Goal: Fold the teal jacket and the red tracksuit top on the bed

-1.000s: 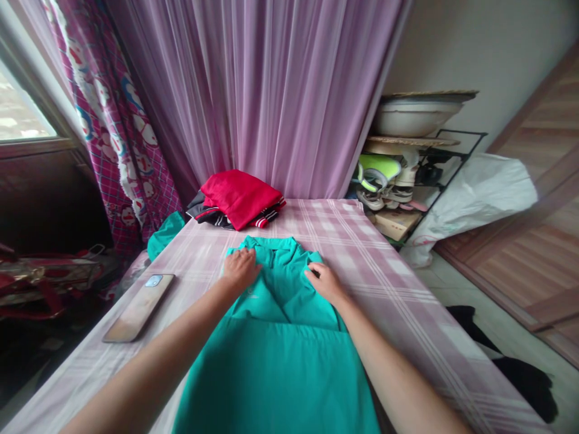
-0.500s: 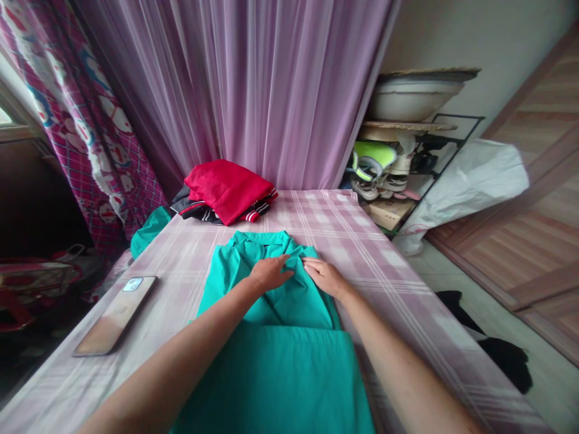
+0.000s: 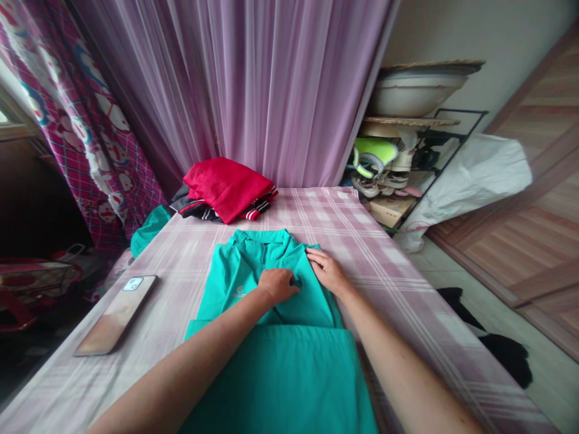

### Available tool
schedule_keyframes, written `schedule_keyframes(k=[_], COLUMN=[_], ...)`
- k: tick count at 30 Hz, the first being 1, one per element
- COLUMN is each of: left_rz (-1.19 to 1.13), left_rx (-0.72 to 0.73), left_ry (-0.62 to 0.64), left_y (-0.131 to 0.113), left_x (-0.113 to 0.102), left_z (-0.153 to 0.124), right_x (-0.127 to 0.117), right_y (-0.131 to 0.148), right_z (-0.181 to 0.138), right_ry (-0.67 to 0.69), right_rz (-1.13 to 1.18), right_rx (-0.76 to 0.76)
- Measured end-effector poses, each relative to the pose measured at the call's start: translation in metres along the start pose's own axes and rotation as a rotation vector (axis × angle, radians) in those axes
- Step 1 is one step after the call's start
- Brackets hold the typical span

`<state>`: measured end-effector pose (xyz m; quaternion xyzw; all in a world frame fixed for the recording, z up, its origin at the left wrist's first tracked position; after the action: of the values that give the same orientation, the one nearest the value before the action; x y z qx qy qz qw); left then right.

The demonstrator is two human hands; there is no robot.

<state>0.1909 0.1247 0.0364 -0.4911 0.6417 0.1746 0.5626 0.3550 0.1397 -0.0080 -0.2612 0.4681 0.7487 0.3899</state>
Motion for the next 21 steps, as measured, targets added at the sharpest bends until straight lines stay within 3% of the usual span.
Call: schedule_keyframes(k=[6,12,21], left_rz=[0.039,0.064,-0.061], left_rx=[-0.033,-0.086,-0.037], left_ry=[0.018,0.042,0.066], left_y=[0.015,0.029,0.034], left_x=[-0.014,-0.008,0.000], left_z=[-0.016,-0.022,-0.022], right_x=[0.001,0.019,0.011], right_y=[0.016,0.027,0.030], right_z=[-0.001,-0.006,0.011], right_ry=[0.053,0.342,0.462], right_rz=[-0.196,-0.455,-0.498], right_rx=[-0.064,-0.017,-0.001])
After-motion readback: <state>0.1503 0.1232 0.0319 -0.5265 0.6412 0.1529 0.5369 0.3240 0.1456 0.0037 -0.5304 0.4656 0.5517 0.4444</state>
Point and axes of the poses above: each hand's wrist, its own z-axis towards the middle knuckle, its own x-axis out of the palm, y = z × x, the point moved 7 cm from there along z, towards the middle knuckle, and after that the axes turned 9 degrees about -z, right-handed, at the moved point
